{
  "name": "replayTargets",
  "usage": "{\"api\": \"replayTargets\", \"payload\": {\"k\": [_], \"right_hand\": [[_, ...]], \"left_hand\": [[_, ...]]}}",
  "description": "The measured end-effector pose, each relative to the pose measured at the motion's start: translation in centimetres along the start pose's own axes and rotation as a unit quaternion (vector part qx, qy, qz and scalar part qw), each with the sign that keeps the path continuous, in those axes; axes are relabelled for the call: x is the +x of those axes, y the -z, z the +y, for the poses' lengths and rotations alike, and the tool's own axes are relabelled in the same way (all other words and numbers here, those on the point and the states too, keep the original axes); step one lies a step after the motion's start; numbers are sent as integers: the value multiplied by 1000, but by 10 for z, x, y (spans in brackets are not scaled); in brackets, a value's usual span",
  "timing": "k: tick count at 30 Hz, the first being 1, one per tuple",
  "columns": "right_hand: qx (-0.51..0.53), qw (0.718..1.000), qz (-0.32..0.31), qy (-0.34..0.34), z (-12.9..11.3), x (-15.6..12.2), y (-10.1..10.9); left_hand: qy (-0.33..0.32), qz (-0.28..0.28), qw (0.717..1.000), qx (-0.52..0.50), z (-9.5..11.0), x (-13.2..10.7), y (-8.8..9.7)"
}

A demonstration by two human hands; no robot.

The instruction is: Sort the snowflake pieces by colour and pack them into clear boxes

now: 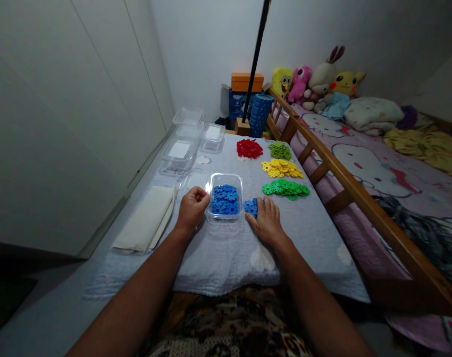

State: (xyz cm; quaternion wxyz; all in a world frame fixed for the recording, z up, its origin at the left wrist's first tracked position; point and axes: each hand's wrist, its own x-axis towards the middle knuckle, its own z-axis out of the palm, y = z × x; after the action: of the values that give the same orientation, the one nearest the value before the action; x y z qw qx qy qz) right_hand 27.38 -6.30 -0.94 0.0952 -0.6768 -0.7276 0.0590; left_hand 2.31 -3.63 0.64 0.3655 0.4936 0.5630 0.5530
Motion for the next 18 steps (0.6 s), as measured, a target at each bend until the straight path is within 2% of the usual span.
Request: {"api": "replayTargets", "payload": {"k": [4, 7, 11, 18], "right_hand": [[65, 997, 25, 35, 8, 15, -3], [101, 993, 60, 27, 15, 21, -2], [91, 991, 93, 5, 19, 22, 0], [101, 986, 129, 10, 15, 20, 3]], "left_hand": [[2, 2, 1000, -1, 2, -1, 0], [5, 4, 1000, -1, 3, -1, 0], [1, -1, 1000, 0, 3, -1, 0], [3, 2, 1000, 9, 1, 0, 0]]}}
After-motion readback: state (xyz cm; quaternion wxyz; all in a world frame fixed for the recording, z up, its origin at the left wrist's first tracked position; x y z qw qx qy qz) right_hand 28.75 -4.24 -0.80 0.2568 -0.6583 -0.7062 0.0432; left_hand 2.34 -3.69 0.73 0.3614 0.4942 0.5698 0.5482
